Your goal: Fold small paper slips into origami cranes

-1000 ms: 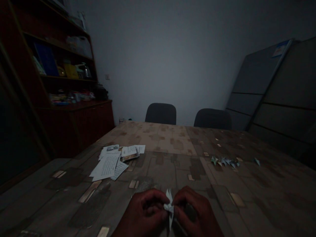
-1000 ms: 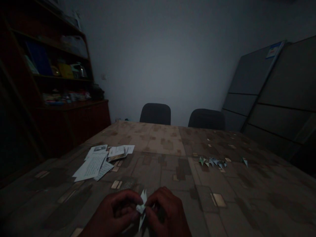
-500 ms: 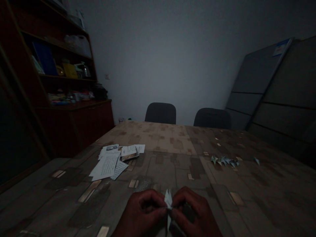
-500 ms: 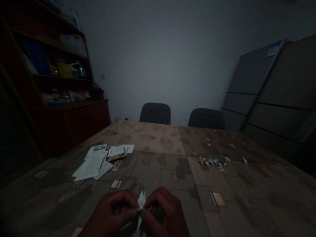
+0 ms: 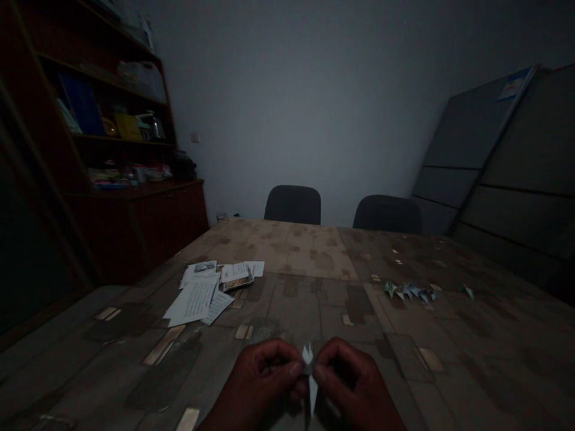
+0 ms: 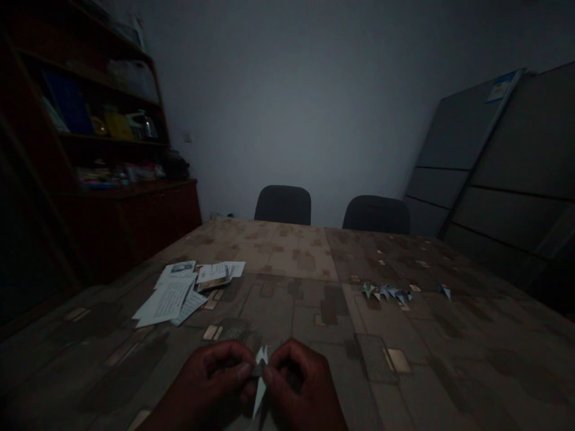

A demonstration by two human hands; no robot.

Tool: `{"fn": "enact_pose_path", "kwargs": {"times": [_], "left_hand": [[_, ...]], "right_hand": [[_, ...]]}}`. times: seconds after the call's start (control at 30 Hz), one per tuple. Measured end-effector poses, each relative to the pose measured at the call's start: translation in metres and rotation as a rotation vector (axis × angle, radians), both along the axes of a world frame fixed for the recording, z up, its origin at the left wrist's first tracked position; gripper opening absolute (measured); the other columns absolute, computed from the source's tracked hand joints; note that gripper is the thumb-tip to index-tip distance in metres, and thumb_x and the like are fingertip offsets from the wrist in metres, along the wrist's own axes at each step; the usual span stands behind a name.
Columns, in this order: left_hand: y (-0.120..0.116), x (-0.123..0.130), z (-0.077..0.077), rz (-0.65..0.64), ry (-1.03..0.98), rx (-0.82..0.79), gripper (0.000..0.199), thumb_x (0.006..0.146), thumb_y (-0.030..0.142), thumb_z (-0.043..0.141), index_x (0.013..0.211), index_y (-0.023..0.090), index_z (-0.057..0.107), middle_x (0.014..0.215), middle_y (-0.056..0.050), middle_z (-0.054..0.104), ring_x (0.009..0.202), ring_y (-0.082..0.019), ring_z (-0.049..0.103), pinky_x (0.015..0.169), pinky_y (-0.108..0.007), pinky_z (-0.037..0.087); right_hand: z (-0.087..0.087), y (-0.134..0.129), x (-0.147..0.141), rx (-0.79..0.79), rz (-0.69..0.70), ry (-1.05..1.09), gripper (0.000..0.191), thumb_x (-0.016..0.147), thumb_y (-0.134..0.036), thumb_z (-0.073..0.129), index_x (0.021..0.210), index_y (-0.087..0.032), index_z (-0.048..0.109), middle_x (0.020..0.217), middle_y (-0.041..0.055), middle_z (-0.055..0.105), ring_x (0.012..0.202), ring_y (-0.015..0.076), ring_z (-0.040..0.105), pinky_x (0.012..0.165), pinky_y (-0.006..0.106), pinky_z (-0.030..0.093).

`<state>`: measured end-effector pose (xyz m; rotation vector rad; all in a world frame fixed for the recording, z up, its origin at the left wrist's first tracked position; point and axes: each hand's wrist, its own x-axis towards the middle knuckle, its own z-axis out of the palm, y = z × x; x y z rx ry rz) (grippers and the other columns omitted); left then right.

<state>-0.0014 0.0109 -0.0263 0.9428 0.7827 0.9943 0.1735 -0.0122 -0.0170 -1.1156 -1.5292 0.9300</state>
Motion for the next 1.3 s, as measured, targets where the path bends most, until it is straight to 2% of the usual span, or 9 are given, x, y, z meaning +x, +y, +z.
{"fn": "enact_pose_path", "kwargs": {"times": [0.2,0.37,0.53,0.67,0.77,0.93,1.07,1.3], "left_hand": [[0.000,-0.003,0.002,-0.007,0.003,0.036,0.035,0.063,0.044,0.088,0.069,0.014,0.072,0.052,-0.002,0.069,0.046,-0.013,0.062,0.049,-0.023,0.049],[0.000,-0.003,0.000,-0.009,-0.034,0.053,0.030,0.070,0.042,0.085,0.073,0.014,0.073,0.054,-0.001,0.070,0.048,-0.011,0.062,0.049,-0.021,0.049],[0.000,-0.002,0.001,-0.018,-0.044,0.099,0.030,0.069,0.041,0.086,0.077,0.015,0.073,0.054,0.001,0.068,0.050,-0.012,0.062,0.051,-0.023,0.052],[-0.003,-0.001,0.006,0.007,-0.020,0.061,0.034,0.065,0.042,0.088,0.077,0.015,0.073,0.056,-0.001,0.070,0.047,-0.012,0.061,0.048,-0.023,0.052],[-0.005,-0.002,0.009,0.014,0.023,0.044,0.033,0.066,0.041,0.086,0.080,0.015,0.072,0.060,-0.003,0.073,0.044,-0.011,0.060,0.044,-0.021,0.048],[-0.003,-0.004,0.007,0.027,0.152,0.116,0.027,0.068,0.037,0.083,0.075,0.014,0.071,0.054,-0.001,0.070,0.042,-0.009,0.058,0.041,-0.017,0.041],[-0.001,-0.003,0.002,0.017,0.180,0.134,0.031,0.068,0.043,0.081,0.069,0.015,0.068,0.051,-0.001,0.067,0.039,-0.009,0.055,0.039,-0.017,0.040],[-0.003,-0.001,0.000,-0.001,0.204,0.091,0.041,0.065,0.054,0.079,0.070,0.015,0.066,0.048,-0.001,0.066,0.033,-0.009,0.051,0.036,-0.018,0.039]], "right_hand": [[-0.001,0.000,0.000,0.002,0.015,0.018,0.030,0.084,-0.046,0.067,0.072,-0.018,0.062,0.064,-0.0005,0.057,0.061,0.0149,0.052,0.058,0.026,0.041],[0.001,-0.001,0.000,0.010,0.001,0.035,0.038,0.084,-0.054,0.064,0.072,-0.018,0.062,0.064,0.0000,0.056,0.061,0.0157,0.052,0.057,0.027,0.040],[0.003,0.001,0.001,-0.133,0.052,0.152,0.044,0.080,-0.061,0.067,0.073,-0.019,0.059,0.065,-0.0022,0.052,0.060,0.0138,0.048,0.057,0.025,0.037],[0.006,0.001,-0.002,-0.209,0.001,0.245,0.049,0.072,-0.064,0.073,0.069,-0.018,0.057,0.061,-0.0041,0.048,0.058,0.0121,0.043,0.055,0.023,0.032],[0.007,0.001,-0.004,-0.273,0.009,0.299,0.051,0.069,-0.065,0.075,0.067,-0.018,0.056,0.058,-0.0049,0.048,0.055,0.0110,0.041,0.052,0.022,0.032],[0.002,0.002,-0.006,-0.339,0.085,0.393,0.050,0.070,-0.064,0.076,0.069,-0.018,0.054,0.055,-0.0042,0.053,0.050,0.0101,0.046,0.049,0.021,0.033],[0.000,0.002,-0.006,-0.391,0.104,0.410,0.052,0.069,-0.065,0.076,0.071,-0.018,0.052,0.052,-0.0050,0.054,0.046,0.0084,0.046,0.047,0.019,0.033],[0.001,0.003,-0.006,-0.374,0.125,0.414,0.053,0.068,-0.065,0.077,0.072,-0.018,0.053,0.052,-0.0056,0.055,0.044,0.0066,0.045,0.047,0.018,0.033]]}}
